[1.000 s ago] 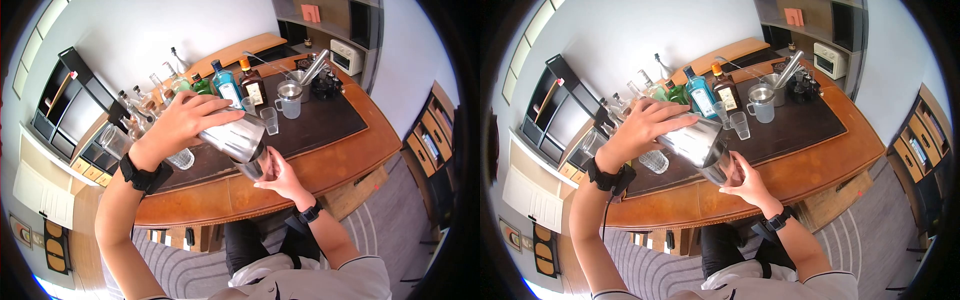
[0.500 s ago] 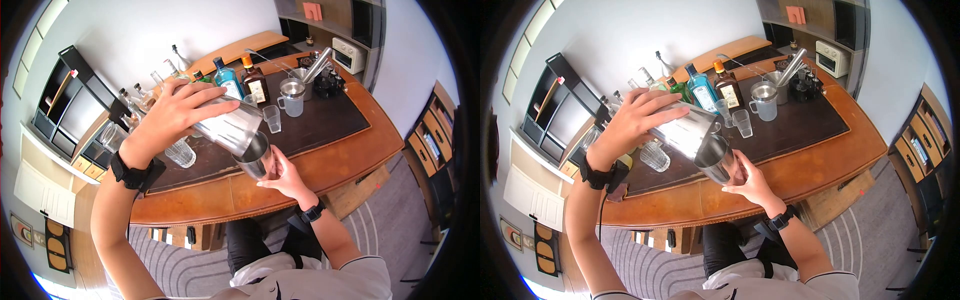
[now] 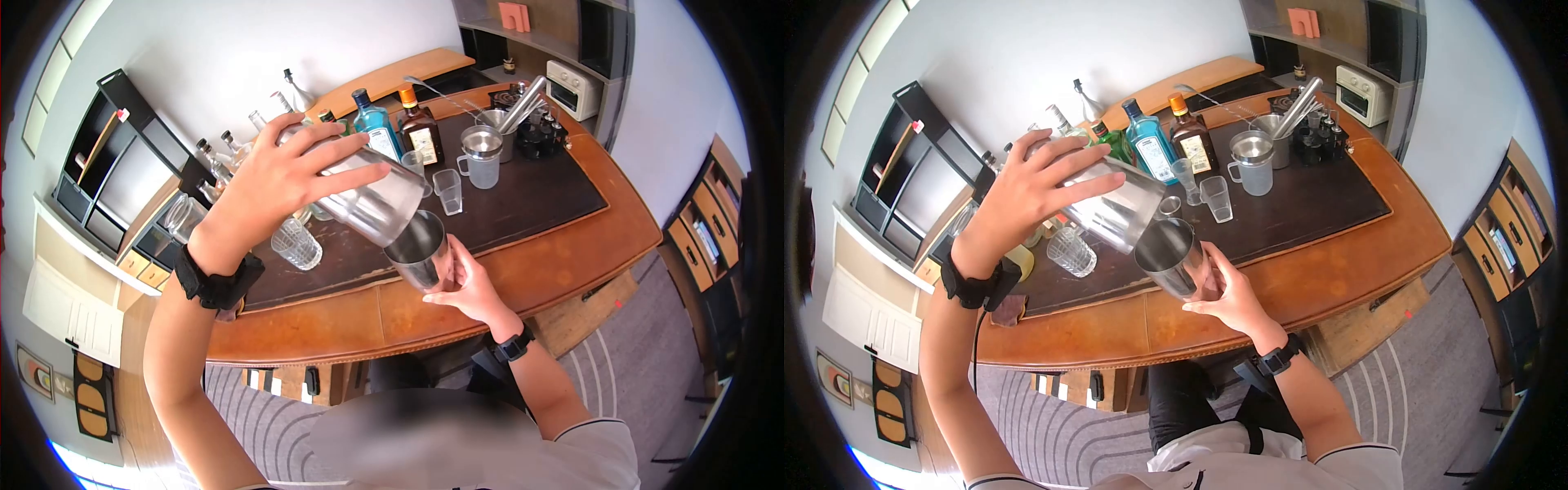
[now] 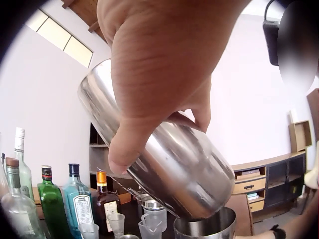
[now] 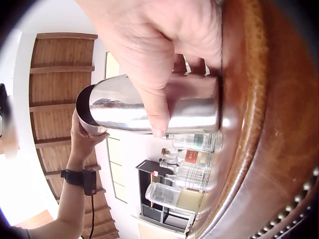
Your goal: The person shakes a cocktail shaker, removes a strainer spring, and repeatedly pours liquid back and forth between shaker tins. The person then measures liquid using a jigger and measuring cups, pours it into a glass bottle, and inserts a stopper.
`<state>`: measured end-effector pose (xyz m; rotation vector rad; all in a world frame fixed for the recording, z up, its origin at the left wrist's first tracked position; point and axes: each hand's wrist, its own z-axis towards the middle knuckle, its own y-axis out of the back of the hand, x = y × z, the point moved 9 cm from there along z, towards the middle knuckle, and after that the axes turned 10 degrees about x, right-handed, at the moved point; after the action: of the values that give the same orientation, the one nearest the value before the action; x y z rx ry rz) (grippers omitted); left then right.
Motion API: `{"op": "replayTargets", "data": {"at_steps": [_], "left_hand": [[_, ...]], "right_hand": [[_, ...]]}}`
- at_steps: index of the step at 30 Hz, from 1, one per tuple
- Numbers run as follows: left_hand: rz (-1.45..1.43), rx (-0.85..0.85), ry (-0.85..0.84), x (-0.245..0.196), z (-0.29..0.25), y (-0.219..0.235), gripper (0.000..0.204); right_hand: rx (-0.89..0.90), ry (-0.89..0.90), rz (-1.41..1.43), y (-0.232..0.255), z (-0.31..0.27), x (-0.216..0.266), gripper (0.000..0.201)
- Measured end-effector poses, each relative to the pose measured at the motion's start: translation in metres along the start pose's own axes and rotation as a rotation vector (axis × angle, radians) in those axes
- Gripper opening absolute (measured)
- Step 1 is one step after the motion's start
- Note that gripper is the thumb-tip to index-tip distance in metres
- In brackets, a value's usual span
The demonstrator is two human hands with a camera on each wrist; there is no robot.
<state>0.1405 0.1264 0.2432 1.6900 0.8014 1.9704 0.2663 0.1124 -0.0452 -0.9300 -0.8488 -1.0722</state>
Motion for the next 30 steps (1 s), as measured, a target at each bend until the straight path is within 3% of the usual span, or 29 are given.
{"op": "replayTargets", "data": {"at_steps": [4,10,15,20,25,30], "left_hand": [[-0.133,-0.035,-0.017,-0.007,0.006,-0.005,0.073],[-0.093,-0.012,-0.025,-0.015,0.000,-0.022,0.071],[-0.041,0.008,0.012,0.001,-0.007,-0.016,0.083],[-0.230,-0.004,0.020,-0.008,-0.003,-0.014,0.090],[-0.083,-0.024,0.028,-0.018,-0.010,-0.025,0.068],[-0.095,-0.023,0.103,-0.004,-0.041,-0.033,0.073]], "right_hand": [[-0.007,-0.019,-0.013,0.002,-0.001,-0.004,0.108],[0.010,-0.017,0.021,-0.001,0.001,0.002,0.109],[0.016,-0.054,-0.039,0.000,0.001,-0.001,0.109],[-0.001,-0.038,0.012,0.002,0.000,-0.001,0.109],[0.037,-0.028,0.005,-0.003,0.002,0.005,0.108],[0.051,-0.047,-0.007,-0.007,0.001,0.008,0.108]]}}
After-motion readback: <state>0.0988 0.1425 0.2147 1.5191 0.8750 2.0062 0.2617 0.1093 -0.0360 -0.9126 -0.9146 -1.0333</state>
